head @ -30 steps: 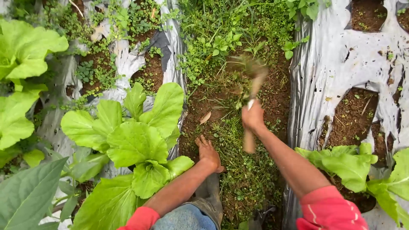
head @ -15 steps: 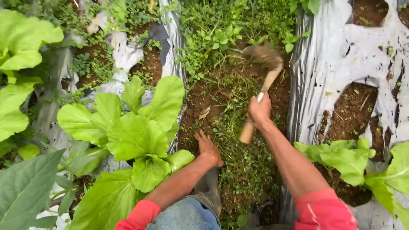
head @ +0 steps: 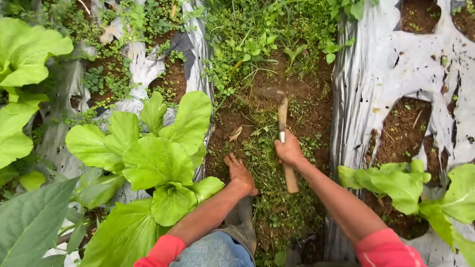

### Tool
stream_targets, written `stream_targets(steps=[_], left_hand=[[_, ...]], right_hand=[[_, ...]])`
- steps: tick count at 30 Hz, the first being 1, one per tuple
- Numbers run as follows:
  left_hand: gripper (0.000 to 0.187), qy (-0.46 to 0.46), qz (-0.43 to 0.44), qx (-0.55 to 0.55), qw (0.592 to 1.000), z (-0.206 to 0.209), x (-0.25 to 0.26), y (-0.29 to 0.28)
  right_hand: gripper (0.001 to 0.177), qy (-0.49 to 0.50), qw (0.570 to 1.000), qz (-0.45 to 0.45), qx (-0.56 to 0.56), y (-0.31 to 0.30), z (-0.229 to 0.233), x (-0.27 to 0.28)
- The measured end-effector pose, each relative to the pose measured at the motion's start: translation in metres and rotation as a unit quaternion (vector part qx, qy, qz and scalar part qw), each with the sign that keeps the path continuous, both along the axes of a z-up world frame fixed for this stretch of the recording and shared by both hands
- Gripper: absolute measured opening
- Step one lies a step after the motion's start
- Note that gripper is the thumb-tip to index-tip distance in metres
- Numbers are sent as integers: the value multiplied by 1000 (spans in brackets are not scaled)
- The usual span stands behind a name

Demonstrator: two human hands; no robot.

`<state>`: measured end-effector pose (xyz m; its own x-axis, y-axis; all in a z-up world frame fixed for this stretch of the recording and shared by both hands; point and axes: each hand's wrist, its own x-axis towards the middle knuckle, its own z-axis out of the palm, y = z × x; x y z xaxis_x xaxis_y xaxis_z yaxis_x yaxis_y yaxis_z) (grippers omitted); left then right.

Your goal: Weeding a vegetable garden by hand and using a hand sickle to clear soil between plants.

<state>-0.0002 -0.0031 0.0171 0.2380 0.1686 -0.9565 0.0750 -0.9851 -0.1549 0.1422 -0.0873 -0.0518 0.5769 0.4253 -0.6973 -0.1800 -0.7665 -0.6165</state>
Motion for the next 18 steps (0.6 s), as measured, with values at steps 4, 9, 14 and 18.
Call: stream_targets(steps=[4,9,14,18], left_hand=[[109,4,16,24,1000,-8,-1,-3],[100,-17,-10,-14,1000,-11,-6,1],[111,-16,15,-6,1000,-36,-12,-6],[110,2,34,-5,999,-17,-6,0]], right_hand=[[49,-32,995,87,-29,-40,18,8],[39,-35,999,34,-24,-46,43,5],[43,-65,991,-114,24,-3,30,23],[44,-9,999,-32,-16,-14,-1,30]])
